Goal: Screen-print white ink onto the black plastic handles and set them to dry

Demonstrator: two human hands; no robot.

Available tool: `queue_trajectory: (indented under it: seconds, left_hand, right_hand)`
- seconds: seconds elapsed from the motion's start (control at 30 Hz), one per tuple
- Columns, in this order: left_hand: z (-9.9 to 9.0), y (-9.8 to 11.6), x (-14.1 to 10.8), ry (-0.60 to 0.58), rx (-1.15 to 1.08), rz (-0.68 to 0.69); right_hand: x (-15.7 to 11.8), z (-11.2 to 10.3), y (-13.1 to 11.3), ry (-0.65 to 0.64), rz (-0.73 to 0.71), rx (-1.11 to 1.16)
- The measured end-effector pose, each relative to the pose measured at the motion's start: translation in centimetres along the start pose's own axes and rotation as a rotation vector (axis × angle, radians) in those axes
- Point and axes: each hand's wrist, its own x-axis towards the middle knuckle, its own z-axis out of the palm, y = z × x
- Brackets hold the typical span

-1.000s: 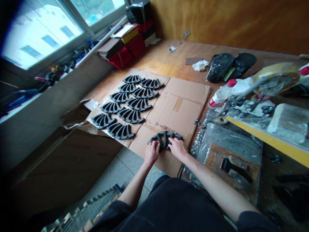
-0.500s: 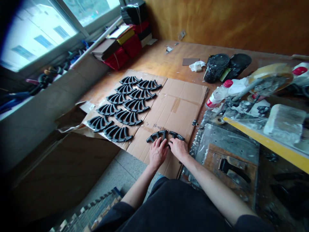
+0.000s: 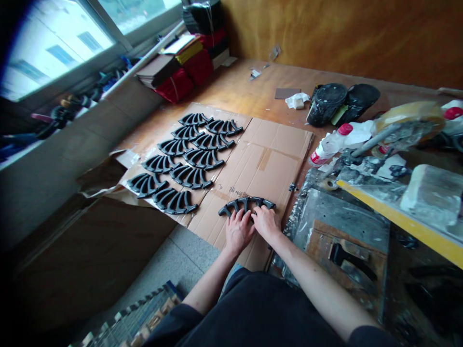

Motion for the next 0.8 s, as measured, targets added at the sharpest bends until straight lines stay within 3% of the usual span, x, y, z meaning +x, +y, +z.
queue_trajectory:
  seconds: [0.27,0.8]
  left_hand:
    - [-0.12,0.36,0.26,0.036,-0.019,-0.025]
    - [0.17,0.01,0.95,0.038,-0.051,-0.025]
  right_hand:
    - [0.47,-0.08,-0.28,0.006,-0.05,-0.045]
    - [0.57,0.78,0.06,0.005,-0.078,0.184]
